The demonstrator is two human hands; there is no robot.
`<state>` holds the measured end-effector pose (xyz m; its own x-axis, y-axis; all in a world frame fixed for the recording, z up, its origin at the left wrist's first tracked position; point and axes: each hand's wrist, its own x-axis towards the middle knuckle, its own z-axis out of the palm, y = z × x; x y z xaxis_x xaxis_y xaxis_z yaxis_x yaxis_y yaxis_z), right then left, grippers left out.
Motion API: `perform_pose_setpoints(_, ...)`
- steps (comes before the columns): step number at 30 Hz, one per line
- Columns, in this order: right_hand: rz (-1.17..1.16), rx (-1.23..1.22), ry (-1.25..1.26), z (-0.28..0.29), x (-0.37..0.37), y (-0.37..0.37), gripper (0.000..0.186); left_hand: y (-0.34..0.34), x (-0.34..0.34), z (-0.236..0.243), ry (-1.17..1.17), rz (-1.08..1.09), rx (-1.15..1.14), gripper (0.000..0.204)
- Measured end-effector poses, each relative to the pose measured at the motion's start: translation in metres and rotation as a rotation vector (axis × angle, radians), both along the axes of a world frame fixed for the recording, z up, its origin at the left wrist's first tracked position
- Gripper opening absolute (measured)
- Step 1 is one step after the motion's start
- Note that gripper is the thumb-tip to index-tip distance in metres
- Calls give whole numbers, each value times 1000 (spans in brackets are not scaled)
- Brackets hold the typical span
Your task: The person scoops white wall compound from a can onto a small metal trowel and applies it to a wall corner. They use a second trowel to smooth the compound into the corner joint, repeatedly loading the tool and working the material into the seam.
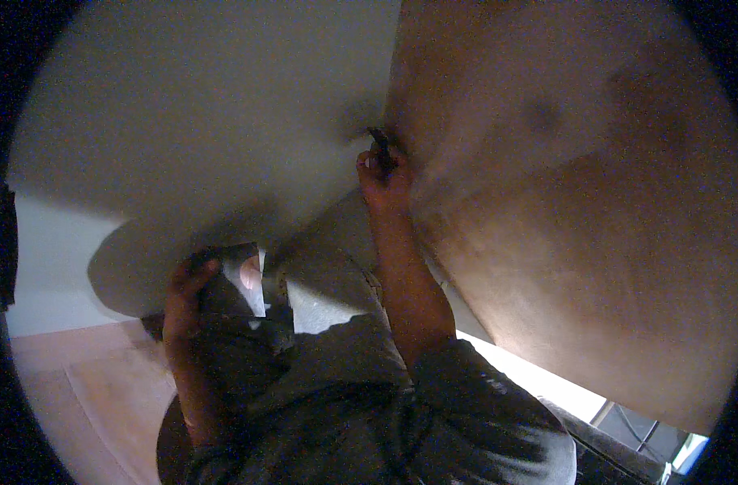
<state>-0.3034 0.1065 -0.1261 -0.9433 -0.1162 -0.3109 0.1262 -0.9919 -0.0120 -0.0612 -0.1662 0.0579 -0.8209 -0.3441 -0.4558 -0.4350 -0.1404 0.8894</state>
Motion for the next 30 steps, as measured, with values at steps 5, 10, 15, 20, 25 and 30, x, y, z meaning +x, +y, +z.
perform_pose_setpoints(5, 7, 17, -59, 52, 5, -5, 26, -4, 4, -11, 20, -17, 82, 42)
perform_pose_setpoints(10, -12, -12, -32, 102, 8, -1, 25, -5, 5, -14, -32, -27, 130, 42)
perform_pose_setpoints(15, 26, -81, 109, 153, 3, 11, 25, -10, 5, -24, 24, -63, 97, 40)
perform_pose_setpoints(20, 43, -166, 290, 204, 16, 13, 23, -16, 6, -23, 66, -108, 106, 43)
perform_pose_setpoints(25, 260, 489, 155, 179, 108, -12, 31, 1, 12, -20, 179, -54, 114, 37)
perform_pose_setpoints(30, 151, 1696, 738, 152, 199, 0, 41, 36, 21, -29, 215, 185, 463, 32)
